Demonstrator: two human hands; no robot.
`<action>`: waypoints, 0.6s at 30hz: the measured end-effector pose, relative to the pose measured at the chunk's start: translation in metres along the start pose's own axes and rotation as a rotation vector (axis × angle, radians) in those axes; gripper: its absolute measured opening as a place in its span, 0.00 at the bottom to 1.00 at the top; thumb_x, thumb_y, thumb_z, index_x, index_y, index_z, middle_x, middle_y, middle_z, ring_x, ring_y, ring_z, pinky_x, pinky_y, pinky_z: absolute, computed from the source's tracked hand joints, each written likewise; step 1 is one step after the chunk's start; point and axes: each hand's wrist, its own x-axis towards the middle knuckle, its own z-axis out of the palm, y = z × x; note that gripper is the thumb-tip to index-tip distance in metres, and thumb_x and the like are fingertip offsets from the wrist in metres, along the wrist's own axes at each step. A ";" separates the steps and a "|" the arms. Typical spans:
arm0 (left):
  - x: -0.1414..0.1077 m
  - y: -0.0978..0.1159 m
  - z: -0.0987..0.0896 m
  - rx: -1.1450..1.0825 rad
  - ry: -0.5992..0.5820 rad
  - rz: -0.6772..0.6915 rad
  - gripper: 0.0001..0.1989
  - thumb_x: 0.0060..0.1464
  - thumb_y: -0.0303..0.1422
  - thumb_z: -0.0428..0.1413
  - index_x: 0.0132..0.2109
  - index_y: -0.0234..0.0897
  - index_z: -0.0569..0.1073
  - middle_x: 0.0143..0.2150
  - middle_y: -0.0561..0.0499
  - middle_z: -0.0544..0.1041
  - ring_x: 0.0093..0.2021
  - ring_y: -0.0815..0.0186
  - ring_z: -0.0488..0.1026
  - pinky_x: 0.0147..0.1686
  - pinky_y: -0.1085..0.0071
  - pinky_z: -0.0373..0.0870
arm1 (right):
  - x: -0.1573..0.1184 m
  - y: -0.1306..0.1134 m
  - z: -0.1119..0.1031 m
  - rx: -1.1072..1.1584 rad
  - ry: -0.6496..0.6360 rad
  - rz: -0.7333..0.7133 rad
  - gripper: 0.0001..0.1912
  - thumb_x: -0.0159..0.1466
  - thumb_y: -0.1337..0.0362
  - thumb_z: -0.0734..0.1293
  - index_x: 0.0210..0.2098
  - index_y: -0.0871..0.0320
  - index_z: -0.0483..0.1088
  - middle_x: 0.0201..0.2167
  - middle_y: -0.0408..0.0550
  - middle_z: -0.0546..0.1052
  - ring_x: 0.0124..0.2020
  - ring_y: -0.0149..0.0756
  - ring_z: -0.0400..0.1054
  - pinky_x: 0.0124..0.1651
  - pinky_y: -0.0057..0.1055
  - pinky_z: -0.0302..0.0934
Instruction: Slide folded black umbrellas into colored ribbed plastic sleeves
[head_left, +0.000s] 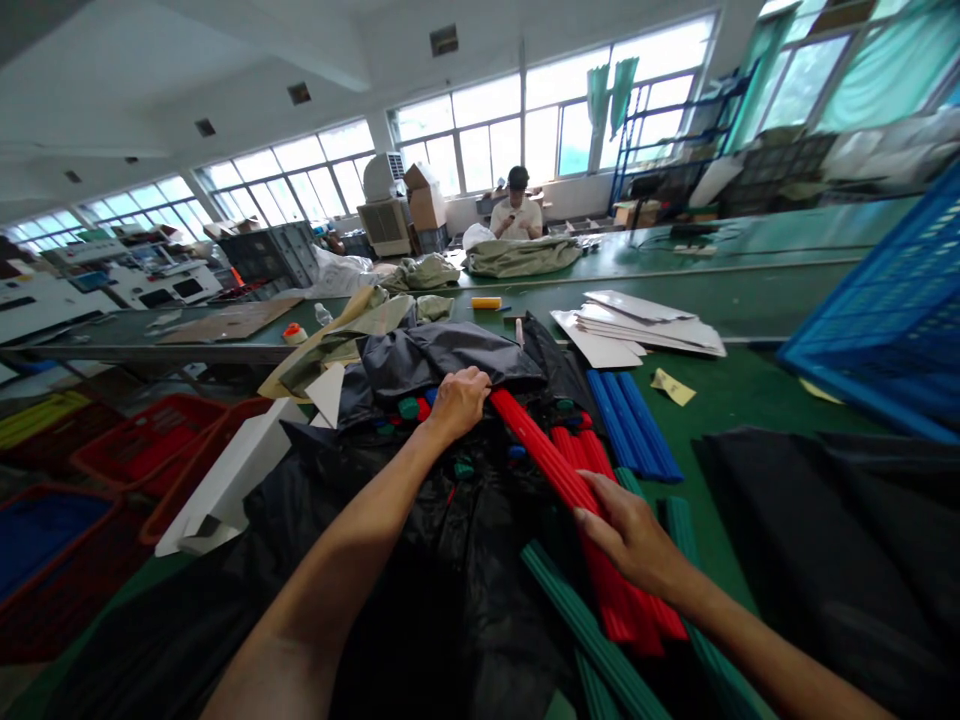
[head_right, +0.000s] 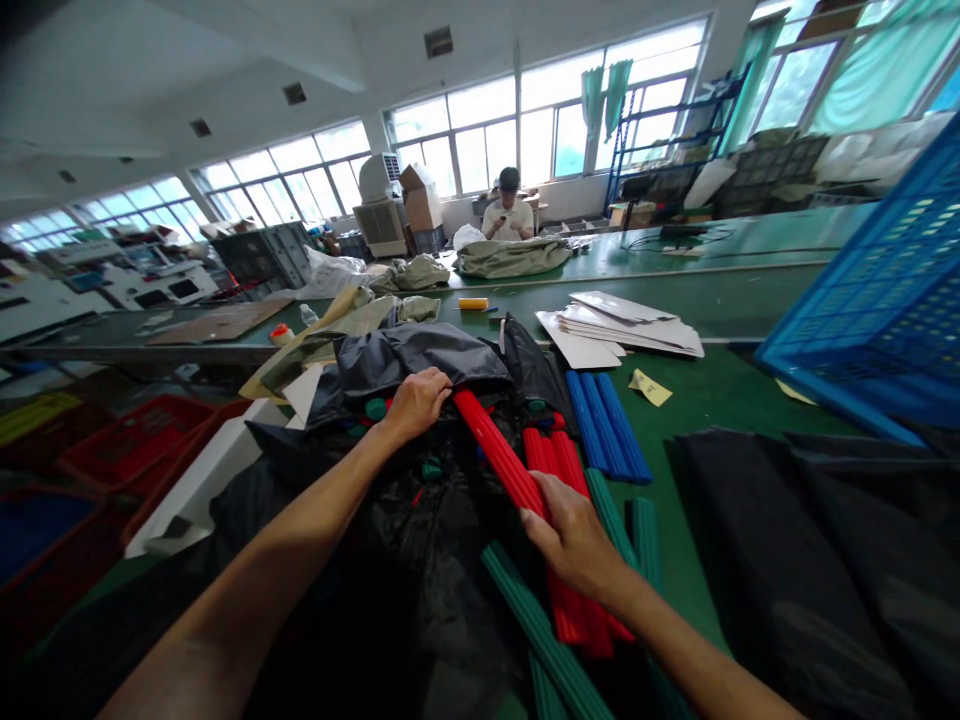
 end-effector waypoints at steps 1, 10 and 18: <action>0.000 0.000 -0.001 0.003 -0.001 0.007 0.06 0.60 0.30 0.47 0.40 0.38 0.69 0.41 0.47 0.72 0.41 0.63 0.70 0.42 0.68 0.64 | 0.002 0.000 0.001 -0.001 0.008 -0.019 0.19 0.64 0.59 0.58 0.52 0.62 0.64 0.43 0.57 0.76 0.44 0.43 0.72 0.46 0.38 0.67; 0.001 0.001 -0.007 -0.013 -0.113 0.118 0.07 0.60 0.29 0.47 0.41 0.39 0.69 0.43 0.47 0.70 0.45 0.61 0.65 0.45 0.65 0.61 | 0.060 0.003 0.043 -0.203 0.045 -0.110 0.19 0.62 0.64 0.58 0.51 0.65 0.63 0.42 0.60 0.73 0.44 0.48 0.67 0.46 0.44 0.63; -0.001 -0.007 -0.002 -0.194 -0.074 0.148 0.09 0.60 0.30 0.45 0.37 0.38 0.69 0.39 0.48 0.71 0.42 0.64 0.66 0.44 0.68 0.63 | 0.130 -0.013 0.070 -0.248 0.032 -0.005 0.19 0.63 0.62 0.58 0.47 0.70 0.66 0.43 0.65 0.71 0.47 0.51 0.63 0.49 0.45 0.59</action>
